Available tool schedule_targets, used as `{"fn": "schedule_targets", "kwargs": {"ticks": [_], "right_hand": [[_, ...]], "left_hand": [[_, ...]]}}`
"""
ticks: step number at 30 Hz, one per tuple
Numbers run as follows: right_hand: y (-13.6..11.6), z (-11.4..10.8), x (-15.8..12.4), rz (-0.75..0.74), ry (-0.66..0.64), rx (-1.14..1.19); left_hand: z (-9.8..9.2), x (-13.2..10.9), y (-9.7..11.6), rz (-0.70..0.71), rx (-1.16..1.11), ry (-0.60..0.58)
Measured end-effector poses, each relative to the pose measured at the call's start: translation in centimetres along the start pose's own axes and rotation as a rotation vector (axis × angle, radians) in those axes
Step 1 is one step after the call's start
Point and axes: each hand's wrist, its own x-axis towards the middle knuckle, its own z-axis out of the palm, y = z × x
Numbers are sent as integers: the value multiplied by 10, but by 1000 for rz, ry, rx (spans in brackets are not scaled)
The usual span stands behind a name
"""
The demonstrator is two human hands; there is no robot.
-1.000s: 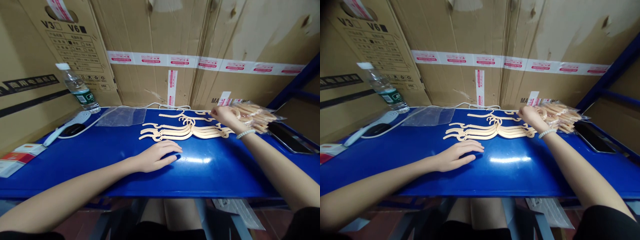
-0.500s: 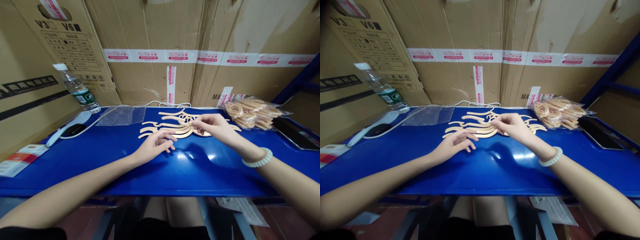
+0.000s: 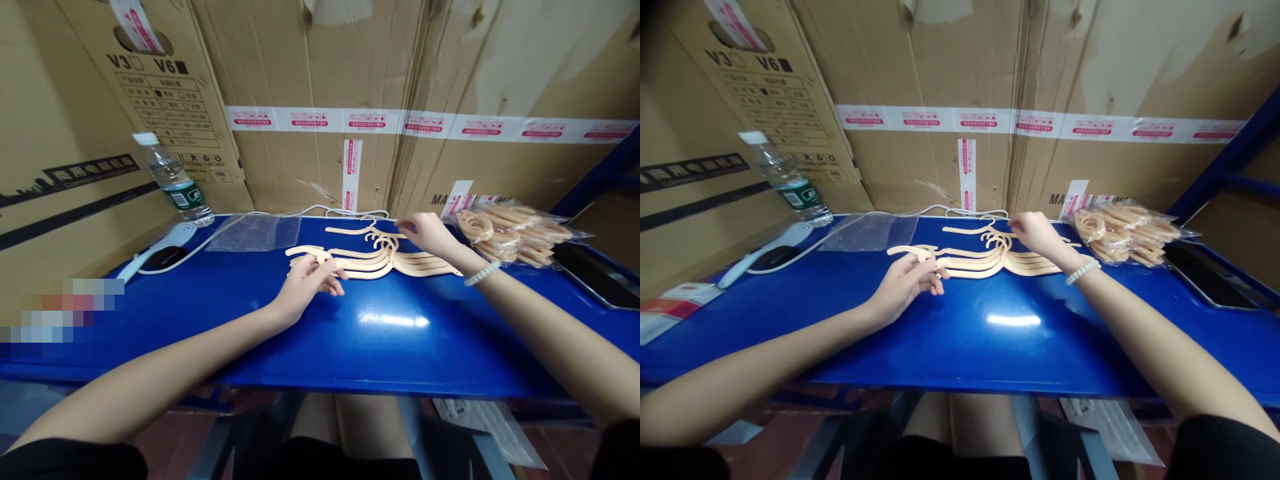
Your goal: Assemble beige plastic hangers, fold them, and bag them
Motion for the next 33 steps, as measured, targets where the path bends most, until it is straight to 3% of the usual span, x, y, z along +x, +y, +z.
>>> {"fn": "schedule_targets", "kwargs": {"ticks": [3, 7, 10, 14, 17, 20, 26, 33], "right_hand": [[35, 14, 17, 34, -94, -55], [49, 20, 22, 15, -179, -57], [47, 5, 26, 10, -225, -36], [41, -32, 27, 18, -277, 97], [33, -55, 14, 47, -210, 145], [22, -63, -12, 42, -99, 126], [1, -43, -66, -74, 105, 149], [1, -32, -81, -228, 132, 298]], "left_hand": [[-3, 6, 3, -20, -48, 87], [-5, 11, 11, -30, -91, 167], [-7, 12, 16, -45, -136, 180], [-12, 14, 17, -59, -193, 184], [-17, 17, 17, -12, -213, 172], [-20, 20, 18, 49, -227, 182], [-19, 21, 20, 84, -240, 216], [-20, 20, 16, 20, -302, 158]]}}
